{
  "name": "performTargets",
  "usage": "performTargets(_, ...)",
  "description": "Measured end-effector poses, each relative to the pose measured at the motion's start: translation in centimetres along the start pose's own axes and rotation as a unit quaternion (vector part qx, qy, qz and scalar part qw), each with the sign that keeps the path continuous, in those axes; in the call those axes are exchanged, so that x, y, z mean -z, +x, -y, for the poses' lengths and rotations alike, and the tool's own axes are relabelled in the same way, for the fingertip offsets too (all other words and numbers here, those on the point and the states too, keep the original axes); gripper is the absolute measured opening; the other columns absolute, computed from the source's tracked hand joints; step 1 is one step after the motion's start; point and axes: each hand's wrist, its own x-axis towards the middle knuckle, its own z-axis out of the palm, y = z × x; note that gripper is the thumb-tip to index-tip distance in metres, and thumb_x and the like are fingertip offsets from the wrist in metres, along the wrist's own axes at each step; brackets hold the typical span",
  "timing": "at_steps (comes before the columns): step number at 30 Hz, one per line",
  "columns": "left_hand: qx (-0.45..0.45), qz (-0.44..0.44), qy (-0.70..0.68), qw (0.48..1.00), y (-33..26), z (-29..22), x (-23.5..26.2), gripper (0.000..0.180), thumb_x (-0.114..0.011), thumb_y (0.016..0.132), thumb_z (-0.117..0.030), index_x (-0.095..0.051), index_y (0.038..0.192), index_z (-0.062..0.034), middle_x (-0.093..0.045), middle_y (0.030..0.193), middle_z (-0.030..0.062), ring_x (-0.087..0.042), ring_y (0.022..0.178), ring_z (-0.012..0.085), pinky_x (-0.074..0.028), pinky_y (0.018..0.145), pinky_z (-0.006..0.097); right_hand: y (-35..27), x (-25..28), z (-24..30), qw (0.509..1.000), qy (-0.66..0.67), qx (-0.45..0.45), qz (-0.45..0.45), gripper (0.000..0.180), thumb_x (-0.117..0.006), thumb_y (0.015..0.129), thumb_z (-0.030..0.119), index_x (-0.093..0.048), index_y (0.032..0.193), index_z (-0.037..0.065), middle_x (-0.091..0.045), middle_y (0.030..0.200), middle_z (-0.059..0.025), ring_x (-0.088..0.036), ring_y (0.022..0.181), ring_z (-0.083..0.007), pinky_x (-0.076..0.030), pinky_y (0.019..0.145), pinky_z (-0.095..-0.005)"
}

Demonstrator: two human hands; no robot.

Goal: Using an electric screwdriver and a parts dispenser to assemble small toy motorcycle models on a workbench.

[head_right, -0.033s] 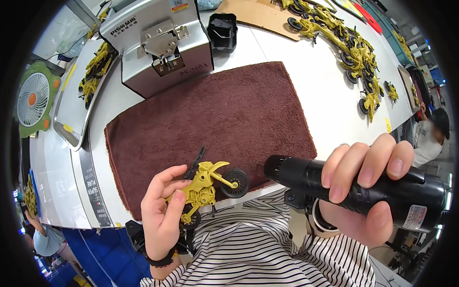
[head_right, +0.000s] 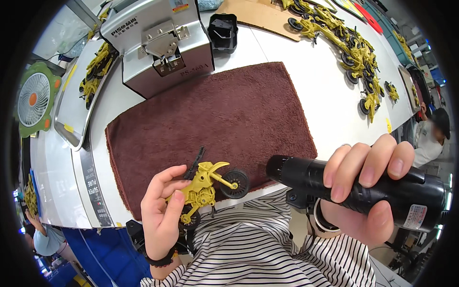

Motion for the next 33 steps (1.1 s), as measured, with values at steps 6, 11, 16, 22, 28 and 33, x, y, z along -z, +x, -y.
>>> performTargets(6, -0.057, 0.011, -0.155, 0.986, -0.8, 0.3, 0.4, 0.043, -0.067, 0.077, 0.001, -0.052, 0.117, 0.0026, -0.066, 0.093, 0.0139, -0.063, 0.089, 0.0161, -0.049, 0.077, 0.024, -0.2, 0.5, -0.3, 1.000, -0.004, -0.005, -0.008, 0.034, -0.060, 0.076, 0.015, -0.037, 0.099, 0.006, -0.040, 0.084, -0.0066, -0.048, 0.056, -0.0153, -0.039, 0.059, -0.0307)
performTargets(11, -0.178, 0.024, -0.144, 0.973, -3.8, 2.4, 3.7, 0.030, -0.067, 0.073, -0.002, -0.059, 0.102, 0.0011, -0.066, 0.093, 0.0157, -0.063, 0.084, 0.0229, -0.051, 0.075, 0.032, -0.5, 0.1, 0.0, 1.000, -0.015, -0.003, -0.021, 0.035, -0.061, 0.076, 0.016, -0.036, 0.098, 0.006, -0.041, 0.083, -0.0069, -0.048, 0.055, -0.0156, -0.039, 0.058, -0.0309)
performTargets(16, 0.089, 0.006, 0.091, 0.992, -14.4, 1.7, 14.8, 0.032, -0.063, 0.084, 0.001, -0.057, 0.115, 0.0019, -0.061, 0.106, 0.0156, -0.061, 0.094, 0.0233, -0.048, 0.082, 0.029, 0.0, 2.3, 1.0, 0.999, 0.031, 0.019, -0.031, 0.037, -0.064, 0.077, 0.013, -0.038, 0.101, 0.004, -0.047, 0.085, -0.0111, -0.053, 0.054, -0.0214, -0.047, 0.055, -0.0354)
performTargets(22, 0.124, -0.042, 0.537, 0.834, -14.5, -0.4, 15.1, 0.031, -0.069, 0.078, -0.006, -0.060, 0.107, 0.0042, -0.064, 0.104, 0.0169, -0.061, 0.096, 0.0265, -0.047, 0.085, 0.033, -0.6, 3.5, 2.5, 0.997, 0.022, 0.040, -0.059, 0.037, -0.064, 0.078, 0.012, -0.038, 0.103, 0.004, -0.047, 0.086, -0.0118, -0.055, 0.057, -0.0225, -0.048, 0.058, -0.0368)
performTargets(28, -0.148, 0.222, 0.359, 0.894, -3.5, -11.6, 2.7, 0.028, -0.065, 0.074, -0.004, -0.063, 0.101, 0.0003, -0.063, 0.102, 0.0169, -0.059, 0.095, 0.0331, -0.045, 0.083, 0.036, -1.3, 3.9, 2.3, 0.996, 0.005, 0.028, -0.085, 0.038, -0.067, 0.078, 0.011, -0.039, 0.103, 0.003, -0.048, 0.086, -0.0126, -0.056, 0.060, -0.0229, -0.049, 0.063, -0.0376)
performTargets(33, -0.430, 0.224, 0.386, 0.785, 9.9, -10.8, -11.1, 0.026, -0.061, 0.080, -0.009, -0.057, 0.105, -0.0027, -0.061, 0.096, 0.0159, -0.056, 0.094, 0.0349, -0.045, 0.081, 0.041, -3.4, 6.4, 3.7, 0.986, 0.019, 0.081, -0.144, 0.036, -0.064, 0.077, 0.011, -0.039, 0.102, 0.004, -0.047, 0.085, -0.0120, -0.055, 0.057, -0.0233, -0.048, 0.059, -0.0383)
